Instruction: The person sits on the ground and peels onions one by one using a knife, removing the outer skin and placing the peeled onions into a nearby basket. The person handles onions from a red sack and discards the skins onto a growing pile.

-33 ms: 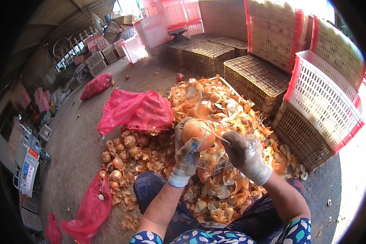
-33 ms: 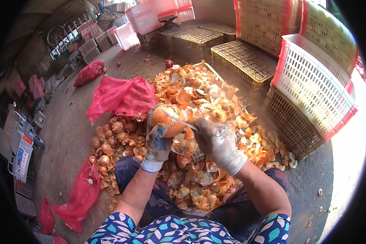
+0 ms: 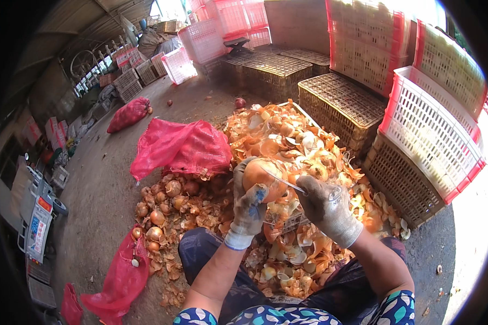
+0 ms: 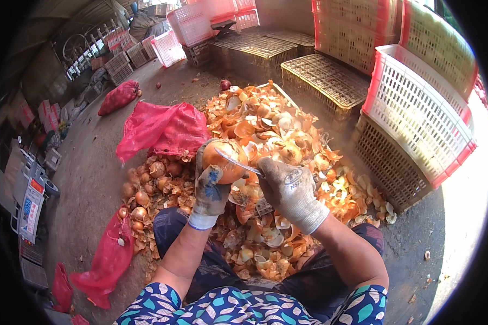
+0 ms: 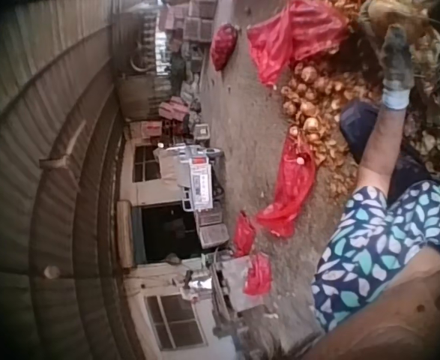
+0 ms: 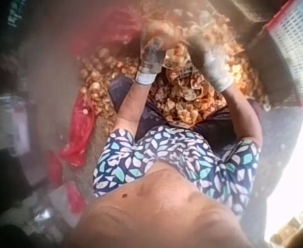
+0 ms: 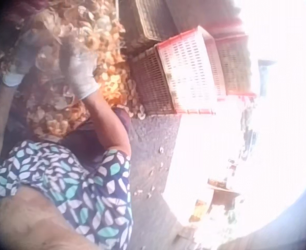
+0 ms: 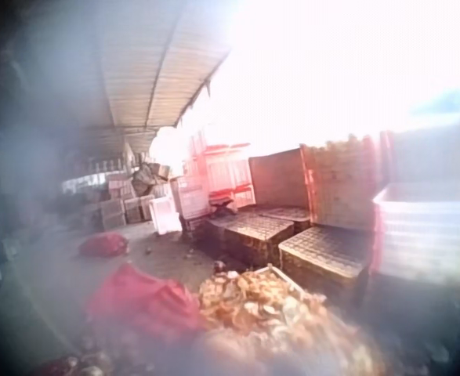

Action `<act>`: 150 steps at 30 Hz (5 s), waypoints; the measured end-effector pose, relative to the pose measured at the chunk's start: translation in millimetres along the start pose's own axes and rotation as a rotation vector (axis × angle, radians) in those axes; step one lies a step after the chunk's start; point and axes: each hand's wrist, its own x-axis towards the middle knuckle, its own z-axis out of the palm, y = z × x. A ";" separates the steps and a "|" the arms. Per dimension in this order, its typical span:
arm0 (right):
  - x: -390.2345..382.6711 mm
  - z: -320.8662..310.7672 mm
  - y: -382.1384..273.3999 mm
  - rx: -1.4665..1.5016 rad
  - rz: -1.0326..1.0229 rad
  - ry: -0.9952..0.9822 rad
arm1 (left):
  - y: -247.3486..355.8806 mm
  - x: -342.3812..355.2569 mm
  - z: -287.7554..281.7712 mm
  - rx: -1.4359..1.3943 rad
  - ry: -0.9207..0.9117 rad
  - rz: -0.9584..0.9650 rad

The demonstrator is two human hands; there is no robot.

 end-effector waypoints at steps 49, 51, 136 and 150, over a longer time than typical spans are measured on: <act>14.4 -26.1 19.8 0.811 0.593 -0.339 | 0.8 -9.8 12.1 -0.086 -0.177 -0.396; 11.6 -25.8 23.3 0.903 0.667 -0.342 | -0.3 -7.0 12.8 -0.015 -0.216 -0.354; -26.1 -10.0 18.5 -0.106 0.015 -0.087 | -13.3 -38.2 -5.0 -0.222 -0.178 -0.247; -40.2 36.9 45.9 -0.301 0.231 -0.385 | -2.9 -39.5 14.0 0.213 -0.341 -0.246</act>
